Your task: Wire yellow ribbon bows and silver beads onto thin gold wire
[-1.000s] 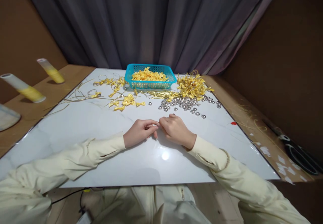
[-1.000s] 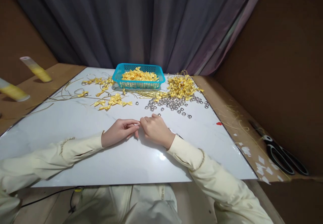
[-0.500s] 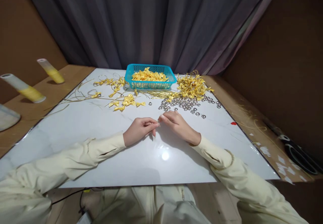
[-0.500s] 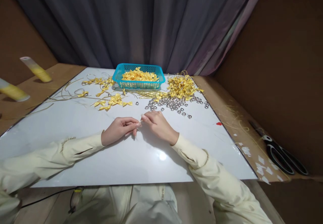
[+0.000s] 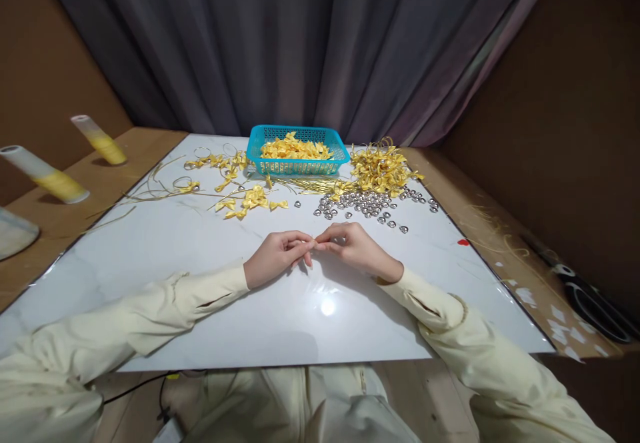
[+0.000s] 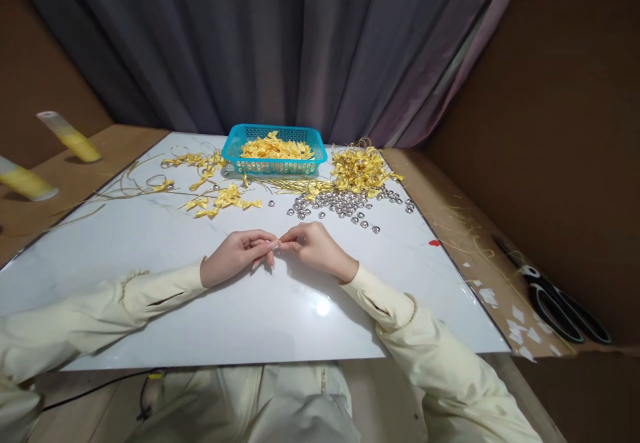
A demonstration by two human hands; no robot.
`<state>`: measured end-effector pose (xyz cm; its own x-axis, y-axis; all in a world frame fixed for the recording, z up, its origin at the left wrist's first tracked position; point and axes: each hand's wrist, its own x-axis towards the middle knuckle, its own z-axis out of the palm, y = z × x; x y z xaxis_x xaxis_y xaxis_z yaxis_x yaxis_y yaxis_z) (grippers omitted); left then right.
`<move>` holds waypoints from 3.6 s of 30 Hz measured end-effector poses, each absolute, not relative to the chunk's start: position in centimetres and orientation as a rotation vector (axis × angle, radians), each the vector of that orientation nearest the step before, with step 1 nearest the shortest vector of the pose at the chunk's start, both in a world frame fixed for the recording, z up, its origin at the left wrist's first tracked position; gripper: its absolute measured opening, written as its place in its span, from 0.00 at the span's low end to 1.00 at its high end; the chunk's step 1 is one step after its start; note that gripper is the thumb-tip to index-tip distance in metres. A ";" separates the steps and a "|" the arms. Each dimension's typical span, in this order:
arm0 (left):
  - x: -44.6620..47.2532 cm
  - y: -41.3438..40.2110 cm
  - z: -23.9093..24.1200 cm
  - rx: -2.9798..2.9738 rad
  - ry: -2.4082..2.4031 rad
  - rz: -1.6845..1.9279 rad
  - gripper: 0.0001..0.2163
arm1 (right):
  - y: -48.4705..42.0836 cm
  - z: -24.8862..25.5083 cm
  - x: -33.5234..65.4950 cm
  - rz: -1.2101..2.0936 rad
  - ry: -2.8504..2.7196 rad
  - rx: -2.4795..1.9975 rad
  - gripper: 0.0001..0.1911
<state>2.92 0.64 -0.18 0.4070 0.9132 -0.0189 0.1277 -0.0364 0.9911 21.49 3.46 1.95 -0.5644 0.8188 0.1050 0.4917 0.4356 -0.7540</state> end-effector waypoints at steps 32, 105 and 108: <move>3.1 0.5 -0.2 1.522 1.154 0.840 0.15 | 2.2 2.6 21.0 0.419 -2.518 -1.100 0.11; 2.6 1.1 -0.5 1.582 1.068 0.818 0.14 | 2.1 1.3 21.0 0.110 -2.434 -0.886 0.11; 2.8 0.9 -0.6 1.784 1.168 0.886 0.12 | 2.1 1.1 21.0 0.147 -2.421 -0.917 0.10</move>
